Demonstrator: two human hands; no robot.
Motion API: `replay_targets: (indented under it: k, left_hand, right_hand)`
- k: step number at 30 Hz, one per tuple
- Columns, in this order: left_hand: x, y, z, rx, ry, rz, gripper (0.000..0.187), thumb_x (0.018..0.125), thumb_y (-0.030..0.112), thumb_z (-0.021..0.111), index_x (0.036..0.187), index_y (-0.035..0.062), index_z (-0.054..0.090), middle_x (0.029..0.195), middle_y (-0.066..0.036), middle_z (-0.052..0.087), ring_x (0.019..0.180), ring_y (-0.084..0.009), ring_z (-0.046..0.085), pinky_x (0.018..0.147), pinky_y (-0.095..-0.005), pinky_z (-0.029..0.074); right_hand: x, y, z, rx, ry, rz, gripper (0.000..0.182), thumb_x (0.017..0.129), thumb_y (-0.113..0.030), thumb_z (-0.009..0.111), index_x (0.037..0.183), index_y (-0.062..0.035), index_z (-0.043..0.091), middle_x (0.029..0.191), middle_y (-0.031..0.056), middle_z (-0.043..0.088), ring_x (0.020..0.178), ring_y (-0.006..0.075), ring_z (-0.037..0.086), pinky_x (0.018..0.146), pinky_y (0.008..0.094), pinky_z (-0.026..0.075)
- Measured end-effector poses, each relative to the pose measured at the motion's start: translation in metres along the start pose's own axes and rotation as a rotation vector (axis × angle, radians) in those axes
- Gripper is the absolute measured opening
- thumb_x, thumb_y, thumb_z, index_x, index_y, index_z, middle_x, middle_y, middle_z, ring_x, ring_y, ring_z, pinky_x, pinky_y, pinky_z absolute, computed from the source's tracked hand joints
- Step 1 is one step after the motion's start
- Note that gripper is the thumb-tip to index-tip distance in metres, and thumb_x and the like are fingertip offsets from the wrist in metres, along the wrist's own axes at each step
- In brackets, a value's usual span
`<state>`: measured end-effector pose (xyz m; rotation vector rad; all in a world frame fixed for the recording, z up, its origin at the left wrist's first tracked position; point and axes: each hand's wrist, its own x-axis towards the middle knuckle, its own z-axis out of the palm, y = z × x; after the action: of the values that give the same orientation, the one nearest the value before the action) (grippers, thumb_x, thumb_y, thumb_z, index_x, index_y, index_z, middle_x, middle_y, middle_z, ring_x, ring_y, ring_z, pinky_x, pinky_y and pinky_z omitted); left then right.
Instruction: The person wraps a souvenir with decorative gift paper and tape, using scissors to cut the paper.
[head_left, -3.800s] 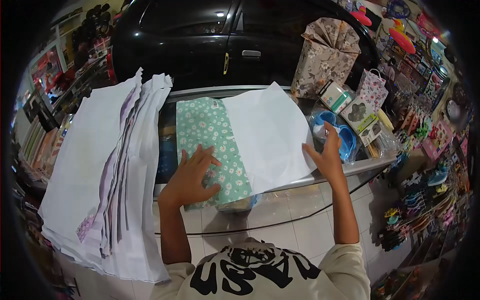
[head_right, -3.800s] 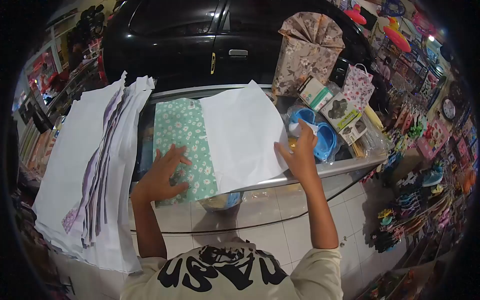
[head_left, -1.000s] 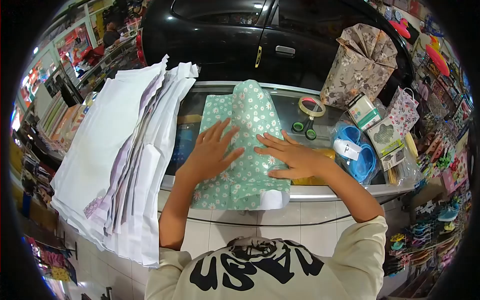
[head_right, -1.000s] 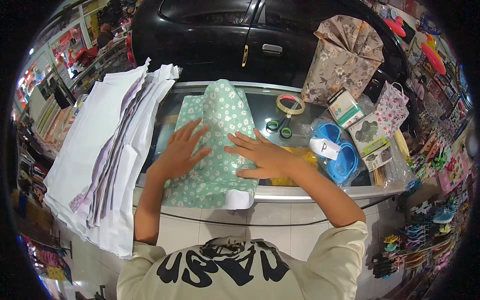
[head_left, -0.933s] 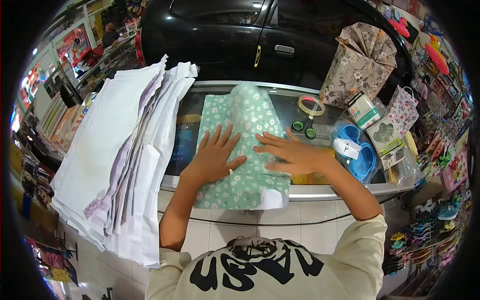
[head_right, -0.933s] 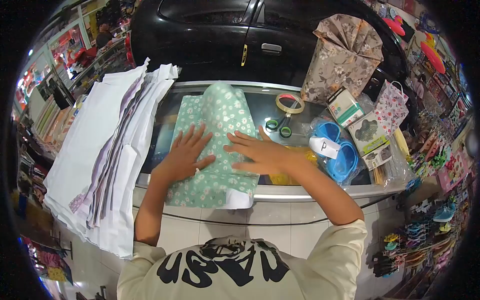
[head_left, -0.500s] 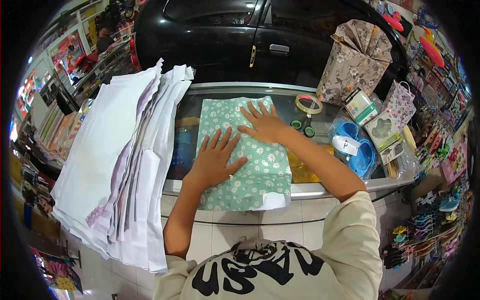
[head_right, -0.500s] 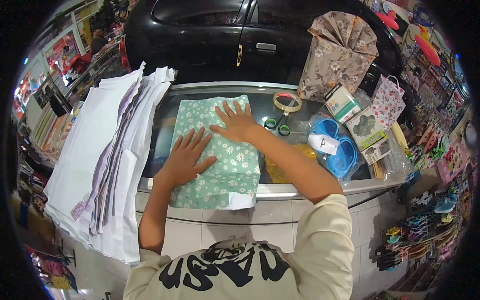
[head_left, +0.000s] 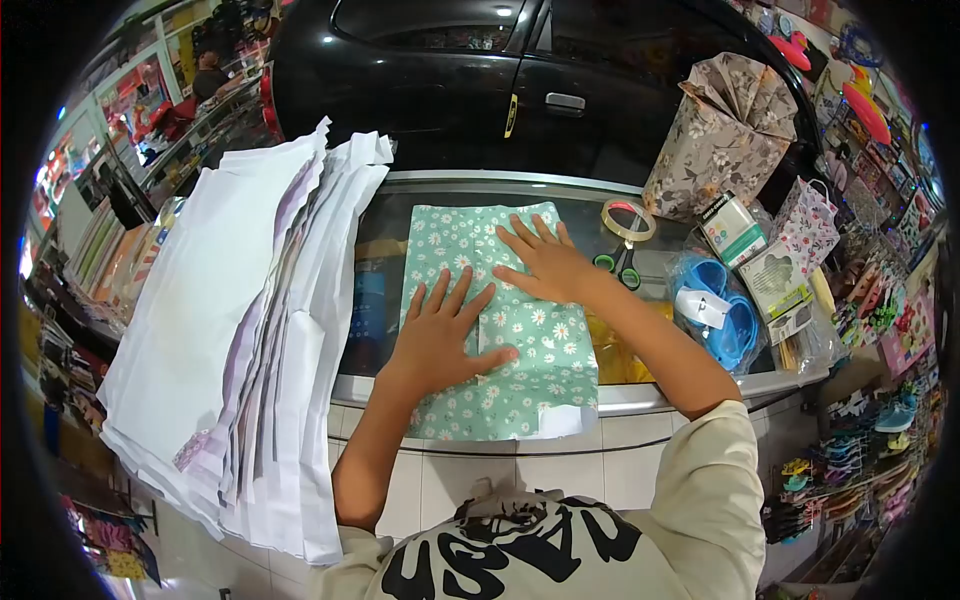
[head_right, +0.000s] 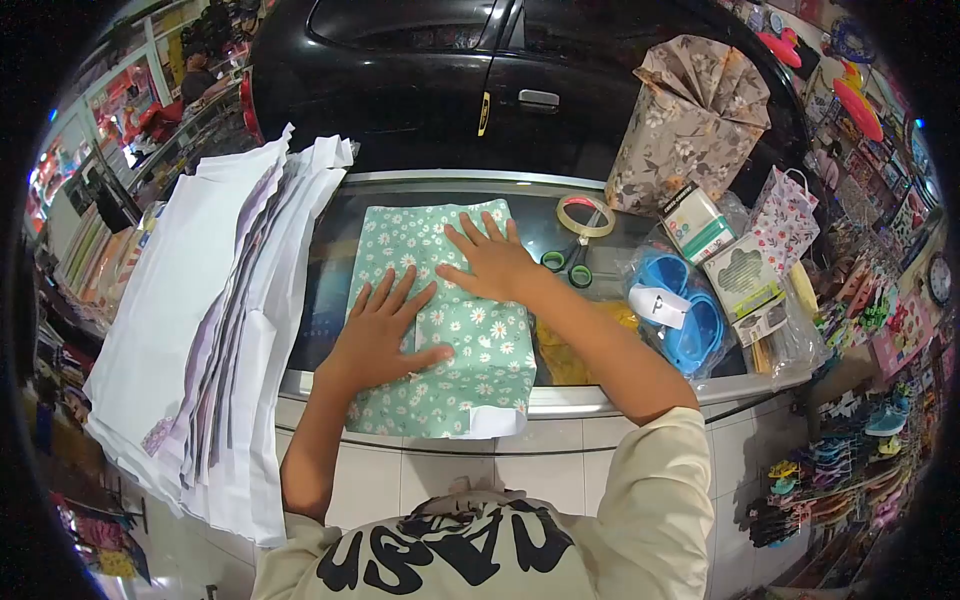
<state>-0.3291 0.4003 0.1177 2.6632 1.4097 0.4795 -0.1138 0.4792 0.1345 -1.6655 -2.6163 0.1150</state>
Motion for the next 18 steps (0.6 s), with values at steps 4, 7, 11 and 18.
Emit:
replay_targets:
  k: [4, 7, 11, 18]
  left_hand:
    - [0.0, 0.001, 0.001, -0.012, 0.006, -0.017, 0.098, 0.071, 0.08, 0.05, 0.143, 0.0146, 0.038, 0.151, -0.018, 0.025, 0.141, -0.0376, 0.017, 0.114, -0.0512, 0.011]
    - [0.0, 0.003, -0.001, -0.007, -0.004, -0.026, 0.097, 0.07, 0.077, 0.055, 0.142, 0.0151, 0.038, 0.151, -0.018, 0.025, 0.142, -0.0366, 0.016, 0.114, -0.0502, 0.011]
    - [-0.001, 0.003, -0.002, -0.006, -0.007, -0.024, 0.098, 0.069, 0.077, 0.055, 0.142, 0.0145, 0.038, 0.151, -0.018, 0.024, 0.142, -0.0369, 0.016, 0.114, -0.0504, 0.011]
    - [0.0, 0.004, -0.003, 0.01, -0.035, -0.031, 0.1, 0.069, 0.078, 0.055, 0.143, 0.0138, 0.037, 0.152, -0.018, 0.023, 0.142, -0.0364, 0.015, 0.114, -0.0504, 0.009]
  right_hand:
    - [0.008, -0.012, -0.018, 0.001, -0.087, 0.058, 0.077, 0.09, -0.064, 0.034, 0.148, -0.013, 0.024, 0.153, 0.0158, 0.019, 0.141, 0.039, 0.014, 0.111, 0.0591, 0.009]
    - [0.023, -0.02, -0.018, 0.074, -0.038, 0.081, 0.076, 0.09, -0.061, 0.036, 0.142, -0.0053, 0.031, 0.151, 0.0181, 0.024, 0.141, 0.0395, 0.016, 0.108, 0.0651, 0.01]
    - [0.033, -0.015, 0.006, 0.107, 0.055, 0.042, 0.082, 0.091, -0.061, 0.036, 0.144, -0.0012, 0.024, 0.151, 0.0189, 0.023, 0.142, 0.0344, 0.015, 0.11, 0.0617, 0.007]
    - [0.033, -0.01, 0.015, 0.076, 0.083, 0.007, 0.076, 0.092, -0.061, 0.033, 0.148, -0.0115, 0.022, 0.154, 0.0148, 0.019, 0.143, 0.0306, 0.014, 0.109, 0.0638, 0.005]
